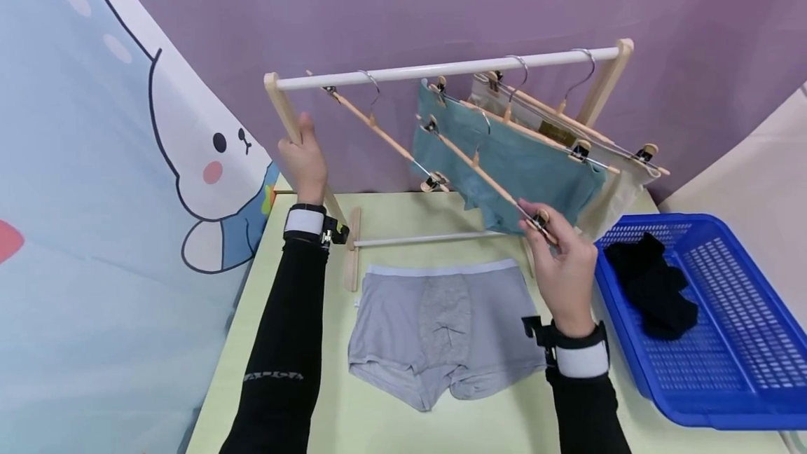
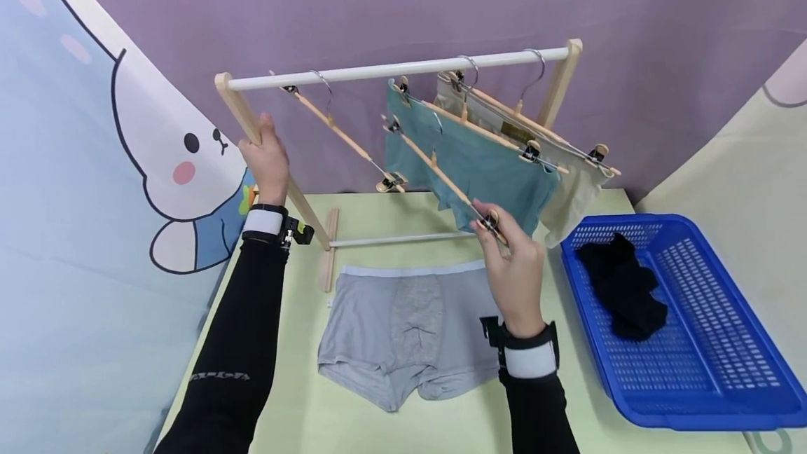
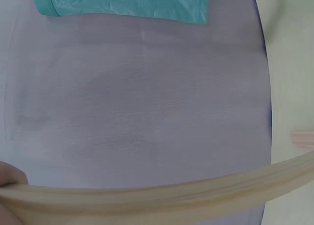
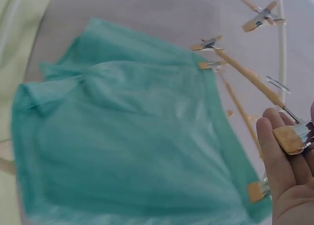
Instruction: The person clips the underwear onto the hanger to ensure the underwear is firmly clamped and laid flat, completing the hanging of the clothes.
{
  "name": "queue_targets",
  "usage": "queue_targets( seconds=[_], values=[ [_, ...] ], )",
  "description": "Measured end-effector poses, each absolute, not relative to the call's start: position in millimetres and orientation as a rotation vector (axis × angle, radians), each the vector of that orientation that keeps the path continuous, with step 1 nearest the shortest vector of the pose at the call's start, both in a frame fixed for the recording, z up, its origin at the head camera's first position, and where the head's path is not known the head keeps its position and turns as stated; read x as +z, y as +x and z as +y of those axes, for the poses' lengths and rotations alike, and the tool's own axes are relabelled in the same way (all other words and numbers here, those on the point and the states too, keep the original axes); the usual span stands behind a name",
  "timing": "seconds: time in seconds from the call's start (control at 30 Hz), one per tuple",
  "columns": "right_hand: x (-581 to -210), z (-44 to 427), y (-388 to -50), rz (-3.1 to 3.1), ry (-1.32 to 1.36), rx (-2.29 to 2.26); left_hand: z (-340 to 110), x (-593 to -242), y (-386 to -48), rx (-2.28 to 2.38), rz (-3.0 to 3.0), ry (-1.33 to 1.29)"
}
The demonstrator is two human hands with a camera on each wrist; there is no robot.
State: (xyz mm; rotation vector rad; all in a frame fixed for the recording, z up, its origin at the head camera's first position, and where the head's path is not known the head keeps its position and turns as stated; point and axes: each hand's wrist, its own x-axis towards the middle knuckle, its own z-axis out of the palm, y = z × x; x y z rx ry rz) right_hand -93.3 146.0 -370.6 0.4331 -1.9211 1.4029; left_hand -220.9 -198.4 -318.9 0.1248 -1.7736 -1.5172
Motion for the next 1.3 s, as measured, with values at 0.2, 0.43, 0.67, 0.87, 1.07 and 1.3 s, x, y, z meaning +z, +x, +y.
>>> queue_targets(
  seconds=[0.2, 0.43, 0.67, 0.87, 1.07, 1.3],
  values=[
    [-398.0, 158.3, -81.8, -2.032, 0.359, 1.377, -209.6, -332.7, -238.2, -1.510, -1.795, 0.139],
    [-430.8, 171.8, -71.6, -2.247, 0.308, 1.225, -209.5, -338.8, -240.5, -1.534, -1.826, 0.183],
    [-456.8, 174.4, -72.0, -2.440, 0.455, 1.365, -197.6, -319.3, -223.7, -1.537, -1.799, 0.126],
    [-467.1, 170.4, -71.4, -2.603, 0.639, 1.430, -197.4, -317.0, -223.0, -1.532, -1.789, 0.102],
    [-475.1, 163.0, -78.1, -2.646, 0.655, 1.603, -209.8, -331.8, -239.3, -1.519, -1.775, 0.091],
    [-479.2, 163.0, -92.9, -2.728, 0.612, 1.657, -215.3, -353.2, -237.4, -1.446, -1.842, 0.159]
  ],
)
